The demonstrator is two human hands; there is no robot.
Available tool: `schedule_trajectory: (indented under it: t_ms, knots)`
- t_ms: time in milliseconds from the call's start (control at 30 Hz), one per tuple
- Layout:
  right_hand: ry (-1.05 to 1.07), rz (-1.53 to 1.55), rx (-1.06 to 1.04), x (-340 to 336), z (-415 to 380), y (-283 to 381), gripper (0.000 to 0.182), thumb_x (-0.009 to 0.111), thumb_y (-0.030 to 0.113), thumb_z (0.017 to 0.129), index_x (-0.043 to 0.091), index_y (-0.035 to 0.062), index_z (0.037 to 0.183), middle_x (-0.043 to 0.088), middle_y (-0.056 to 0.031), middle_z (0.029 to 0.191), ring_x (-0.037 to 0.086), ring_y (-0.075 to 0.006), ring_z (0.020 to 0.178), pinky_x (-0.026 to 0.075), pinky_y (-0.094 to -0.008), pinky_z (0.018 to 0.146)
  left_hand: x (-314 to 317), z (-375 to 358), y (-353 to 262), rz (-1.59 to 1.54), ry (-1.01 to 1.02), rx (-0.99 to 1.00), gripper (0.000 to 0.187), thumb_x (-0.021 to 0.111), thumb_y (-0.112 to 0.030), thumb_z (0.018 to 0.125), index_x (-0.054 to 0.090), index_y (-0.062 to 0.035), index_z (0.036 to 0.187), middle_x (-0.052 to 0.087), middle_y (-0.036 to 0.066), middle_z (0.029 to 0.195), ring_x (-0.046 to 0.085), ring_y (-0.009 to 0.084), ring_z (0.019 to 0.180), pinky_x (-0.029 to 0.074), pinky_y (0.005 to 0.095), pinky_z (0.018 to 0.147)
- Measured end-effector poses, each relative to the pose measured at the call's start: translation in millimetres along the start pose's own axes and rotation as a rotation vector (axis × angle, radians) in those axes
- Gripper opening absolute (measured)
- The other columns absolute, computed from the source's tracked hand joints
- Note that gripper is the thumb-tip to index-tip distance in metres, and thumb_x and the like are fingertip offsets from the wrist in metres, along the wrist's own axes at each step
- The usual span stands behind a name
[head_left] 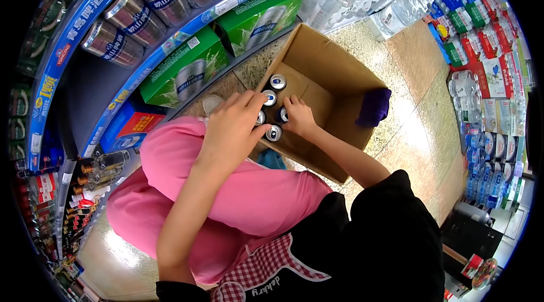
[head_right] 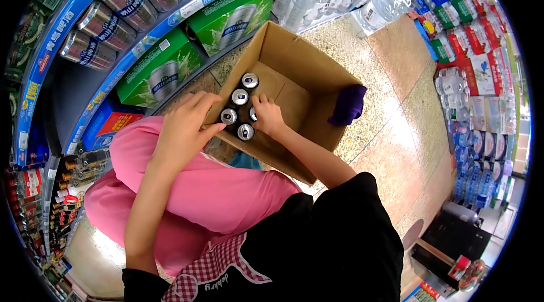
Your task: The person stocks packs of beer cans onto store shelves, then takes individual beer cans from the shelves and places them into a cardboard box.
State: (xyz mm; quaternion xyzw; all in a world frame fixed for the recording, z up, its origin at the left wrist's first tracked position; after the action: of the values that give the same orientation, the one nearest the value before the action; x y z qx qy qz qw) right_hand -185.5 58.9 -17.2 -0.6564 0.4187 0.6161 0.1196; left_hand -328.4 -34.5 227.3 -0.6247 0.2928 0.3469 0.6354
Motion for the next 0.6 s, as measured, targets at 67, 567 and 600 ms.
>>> schedule_trajectory:
  t_ms: [67, 567, 600]
  knots:
    - [-0.012, 0.014, 0.002, 13, 4, -3, 0.068, 0.089, 0.018, 0.056, 0.050, 0.0067, 0.110, 0.057, -0.0168, 0.110, 0.061, -0.0408, 0.102, 0.056, -0.0496, 0.079, 1, 0, 2, -0.005, -0.011, -0.005, 0.035, 0.077, -0.014, 0.077, 0.060, -0.0054, 0.107, 0.063, 0.011, 0.100, 0.061, 0.0336, 0.097, 0.049, 0.0437, 0.082]
    - [-0.080, 0.151, 0.197, 63, 20, -22, 0.070, 0.090, 0.015, 0.055, 0.050, 0.0076, 0.111, 0.059, -0.0193, 0.110, 0.063, -0.0438, 0.099, 0.057, -0.0513, 0.076, 4, 3, 3, -0.001, 0.006, -0.019, 0.027, 0.076, -0.015, 0.079, 0.059, -0.0032, 0.097, 0.061, 0.011, 0.095, 0.059, 0.0329, 0.094, 0.048, 0.0429, 0.079]
    - [-0.079, 0.157, 0.207, 64, 21, -23, 0.069, 0.090, 0.015, 0.055, 0.051, 0.0078, 0.111, 0.059, -0.0192, 0.110, 0.063, -0.0438, 0.100, 0.057, -0.0513, 0.077, 4, 3, 3, 0.003, 0.008, -0.017, 0.027, 0.075, -0.015, 0.079, 0.059, -0.0031, 0.097, 0.061, 0.011, 0.095, 0.059, 0.0329, 0.094, 0.048, 0.0428, 0.079]
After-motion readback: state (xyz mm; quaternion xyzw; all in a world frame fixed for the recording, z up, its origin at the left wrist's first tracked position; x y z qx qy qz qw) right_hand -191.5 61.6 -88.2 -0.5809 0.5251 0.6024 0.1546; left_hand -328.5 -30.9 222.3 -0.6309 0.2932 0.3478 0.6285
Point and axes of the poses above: each hand's wrist, its own z-axis towards the middle knuckle, its own x-axis out of the palm, y = z × x, the point moved 7 cm from there along z, towards the middle knuckle
